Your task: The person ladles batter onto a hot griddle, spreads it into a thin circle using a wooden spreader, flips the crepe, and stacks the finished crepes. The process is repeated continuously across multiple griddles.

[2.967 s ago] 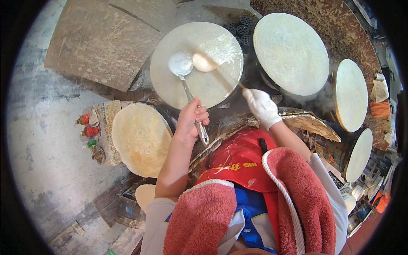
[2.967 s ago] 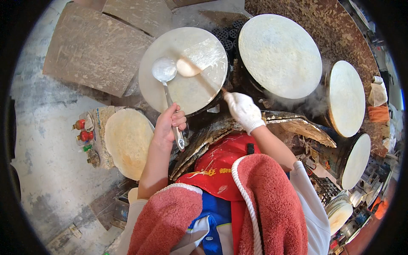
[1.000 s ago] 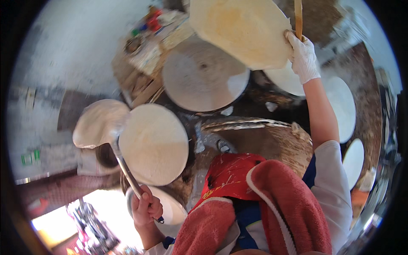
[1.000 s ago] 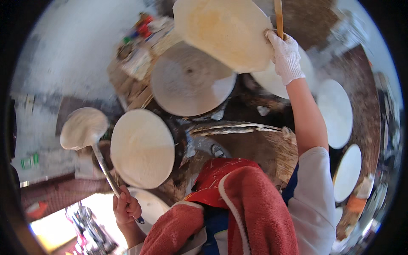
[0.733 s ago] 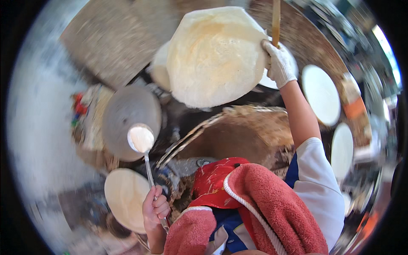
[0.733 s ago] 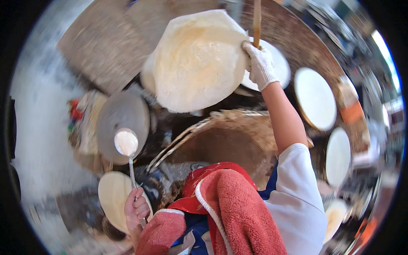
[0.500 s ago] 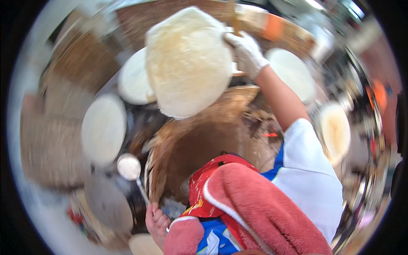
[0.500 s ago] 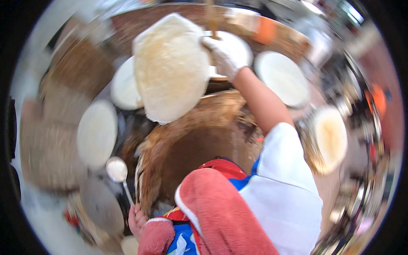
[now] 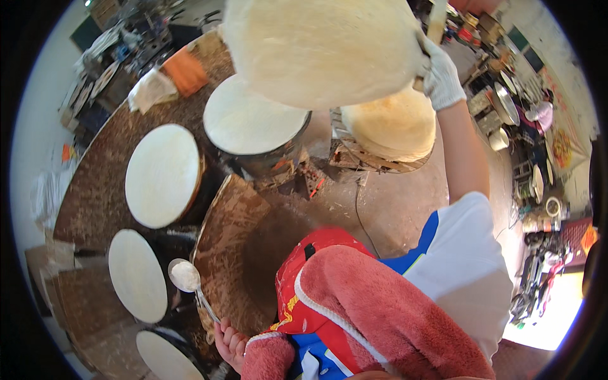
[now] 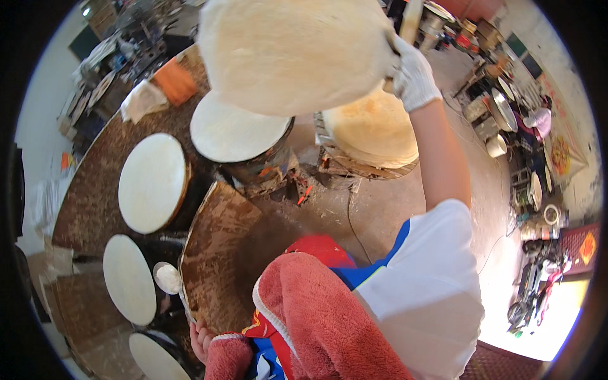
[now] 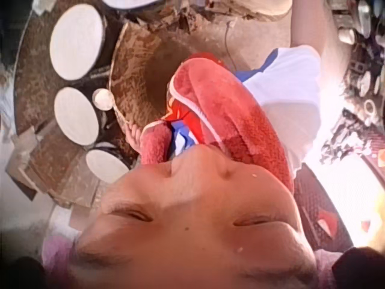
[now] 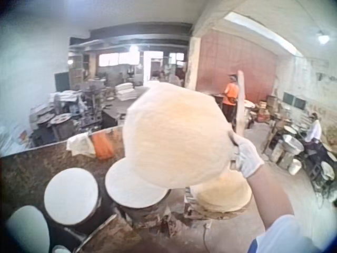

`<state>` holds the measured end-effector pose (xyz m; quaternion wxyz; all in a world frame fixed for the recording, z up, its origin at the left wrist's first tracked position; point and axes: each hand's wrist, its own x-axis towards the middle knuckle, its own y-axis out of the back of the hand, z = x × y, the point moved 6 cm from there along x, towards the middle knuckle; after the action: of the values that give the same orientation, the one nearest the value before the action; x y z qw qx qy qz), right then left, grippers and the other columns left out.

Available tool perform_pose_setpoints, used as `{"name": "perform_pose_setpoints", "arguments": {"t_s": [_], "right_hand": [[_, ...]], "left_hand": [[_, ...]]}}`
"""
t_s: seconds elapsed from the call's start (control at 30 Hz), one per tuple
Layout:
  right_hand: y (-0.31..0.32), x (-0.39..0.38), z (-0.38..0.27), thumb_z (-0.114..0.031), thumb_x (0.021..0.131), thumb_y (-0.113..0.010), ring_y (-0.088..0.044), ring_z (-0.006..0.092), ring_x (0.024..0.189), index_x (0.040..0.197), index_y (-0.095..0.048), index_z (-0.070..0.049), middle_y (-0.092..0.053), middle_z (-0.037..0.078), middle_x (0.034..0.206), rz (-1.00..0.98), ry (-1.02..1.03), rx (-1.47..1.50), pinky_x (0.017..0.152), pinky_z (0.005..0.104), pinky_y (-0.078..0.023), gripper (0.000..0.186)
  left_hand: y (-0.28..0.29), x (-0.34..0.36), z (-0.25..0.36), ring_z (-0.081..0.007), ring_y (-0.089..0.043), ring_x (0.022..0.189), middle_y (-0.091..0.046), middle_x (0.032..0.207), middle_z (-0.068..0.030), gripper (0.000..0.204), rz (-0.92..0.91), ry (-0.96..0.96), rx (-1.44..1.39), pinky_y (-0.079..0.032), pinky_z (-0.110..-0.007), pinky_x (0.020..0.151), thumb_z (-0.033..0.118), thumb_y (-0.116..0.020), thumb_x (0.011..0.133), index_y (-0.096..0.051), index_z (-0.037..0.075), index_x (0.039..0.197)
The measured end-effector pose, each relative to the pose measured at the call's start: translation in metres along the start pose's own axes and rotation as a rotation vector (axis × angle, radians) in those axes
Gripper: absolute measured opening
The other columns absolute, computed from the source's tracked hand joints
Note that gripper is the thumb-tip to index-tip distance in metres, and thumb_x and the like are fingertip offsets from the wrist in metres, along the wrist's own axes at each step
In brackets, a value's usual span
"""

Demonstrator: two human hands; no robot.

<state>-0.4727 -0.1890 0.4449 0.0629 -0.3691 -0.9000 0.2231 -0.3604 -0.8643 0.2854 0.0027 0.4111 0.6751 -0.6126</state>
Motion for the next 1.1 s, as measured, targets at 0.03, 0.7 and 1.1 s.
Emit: {"name": "perform_pose_setpoints", "arguments": {"t_s": [0.03,0.7,1.1], "right_hand": [[0.034,-0.003,0.0,-0.029,0.094,-0.062,-0.032,0.0081,0.034,0.092,-0.062,-0.015,-0.056,-0.004,0.058,0.032,-0.014,0.033,0.03,0.0261,-0.023,0.014],[0.343,-0.056,0.165,-0.014,0.077,-0.067,-0.06,0.0197,0.076,0.101,-0.062,0.009,-0.065,0.011,0.088,1.046,-0.035,-0.402,0.07,0.0366,-0.05,0.033],[0.308,-0.039,0.102,-0.043,0.093,-0.05,-0.067,0.0349,0.076,0.086,-0.069,0.003,-0.07,0.021,0.085,1.104,0.083,-1.069,0.071,0.0444,-0.051,0.051]], "left_hand": [[-0.005,0.01,0.0,-0.006,-0.026,0.035,-0.027,0.05,0.0058,0.033,-0.006,0.037,0.029,-0.023,-0.024,0.033,0.037,-0.029,0.106,-0.039,0.01,0.09],[-0.033,0.068,-0.004,-0.0054,-0.025,0.036,-0.03,0.053,0.0075,0.026,0.236,0.018,0.484,-0.02,-0.023,0.033,0.036,-0.038,0.104,-0.043,0.014,0.091],[-0.025,0.055,-0.022,-0.0045,-0.021,0.035,-0.03,0.054,0.0084,0.022,0.564,-0.224,0.652,-0.015,-0.021,0.03,0.037,-0.043,0.103,-0.045,0.018,0.09]]}}
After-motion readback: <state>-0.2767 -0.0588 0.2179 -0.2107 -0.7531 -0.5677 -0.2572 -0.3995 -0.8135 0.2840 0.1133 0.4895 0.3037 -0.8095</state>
